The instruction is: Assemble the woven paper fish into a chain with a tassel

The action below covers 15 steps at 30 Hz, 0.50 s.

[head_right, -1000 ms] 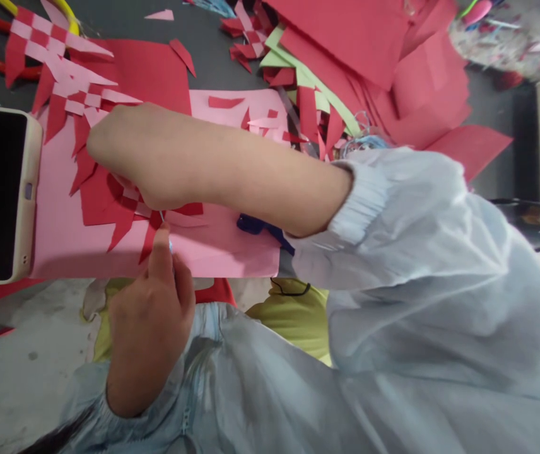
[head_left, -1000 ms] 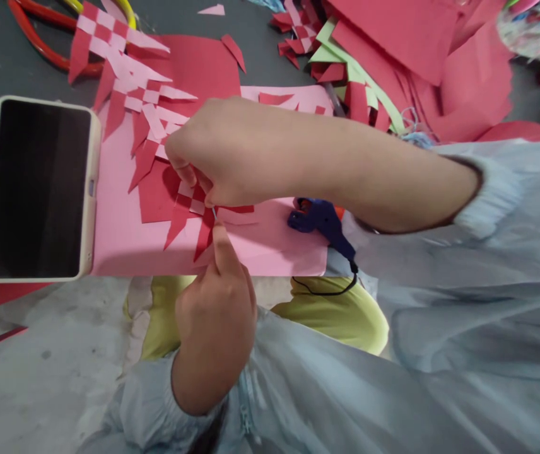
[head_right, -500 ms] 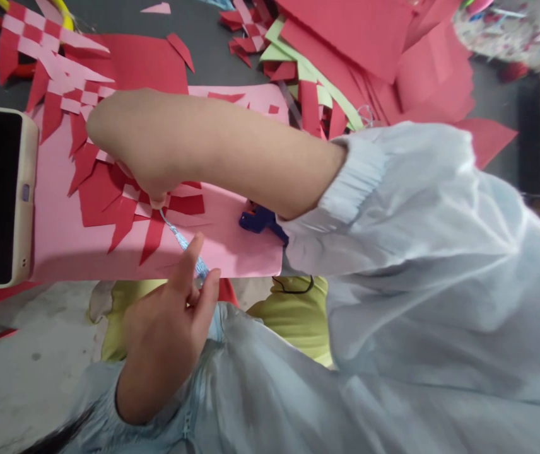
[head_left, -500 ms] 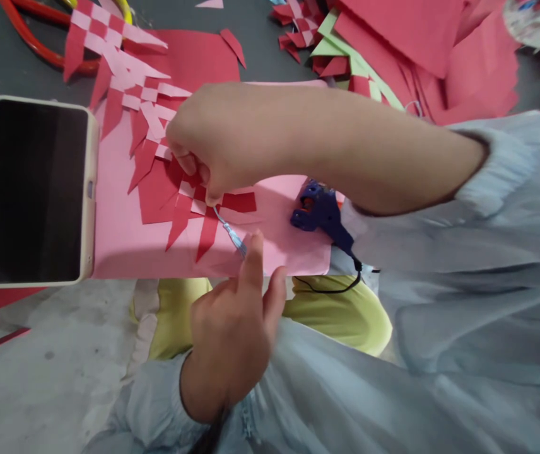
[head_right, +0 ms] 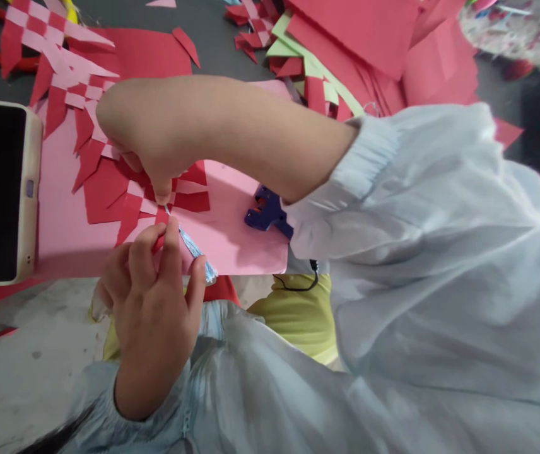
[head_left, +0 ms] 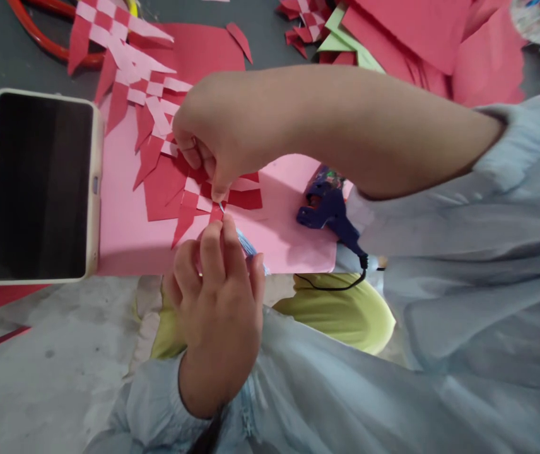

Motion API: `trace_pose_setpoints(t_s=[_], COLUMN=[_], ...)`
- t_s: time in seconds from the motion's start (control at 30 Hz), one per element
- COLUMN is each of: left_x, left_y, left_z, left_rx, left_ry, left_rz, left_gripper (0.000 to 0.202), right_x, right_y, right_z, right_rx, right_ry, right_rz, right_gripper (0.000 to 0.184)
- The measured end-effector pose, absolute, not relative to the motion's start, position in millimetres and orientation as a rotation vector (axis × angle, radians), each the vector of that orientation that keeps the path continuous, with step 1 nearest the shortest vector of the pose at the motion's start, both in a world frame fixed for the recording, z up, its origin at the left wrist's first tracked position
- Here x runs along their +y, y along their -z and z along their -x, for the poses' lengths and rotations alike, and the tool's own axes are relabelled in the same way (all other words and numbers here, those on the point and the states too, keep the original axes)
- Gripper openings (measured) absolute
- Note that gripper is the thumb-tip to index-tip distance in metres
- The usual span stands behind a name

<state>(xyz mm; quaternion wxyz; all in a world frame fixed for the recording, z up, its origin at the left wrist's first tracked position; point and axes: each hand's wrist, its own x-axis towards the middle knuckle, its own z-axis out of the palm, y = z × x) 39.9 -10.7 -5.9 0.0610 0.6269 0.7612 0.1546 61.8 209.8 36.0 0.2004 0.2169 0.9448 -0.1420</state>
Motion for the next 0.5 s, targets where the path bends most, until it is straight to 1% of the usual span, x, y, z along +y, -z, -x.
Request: trace_pose_setpoints(t_s=[0.13,0.23,0.37,0.43,0.47,0.5], left_x=[-11,-12,-12,-12,-11,-11], left_y=[7,8,8,7,6,7], left_z=[-41,-41,-42,-42,-42,-42], left_rx=[2.322,2.305,2.302,2.300,2.295,2.294], left_ry=[-0.452,-0.474,-0.490,-0.468,-0.456,-0.451], left_rz=[-1.905,-1.879,-1.865,-1.887,-1.902,-1.912], left_gripper=[0.051,0.053,0.052,0.051,0.051,0.051], right_x=[208,204,206,213,216,219], right_y=[-39,-41,-44,-49,-53,-57], right_z=[-67,-69,-73,-82,-90,-98], right_rx=[2.740,2.812,2.842,2.814,2.818,2.705], right_ry=[0.307,0.312,0.432,0.636,0.874,1.262], right_rz=[-0.568,-0.534,-0.586,-0.734,-0.875,-1.093], right_gripper=[0.033,0.028,0.021,0.022,0.028,0.030])
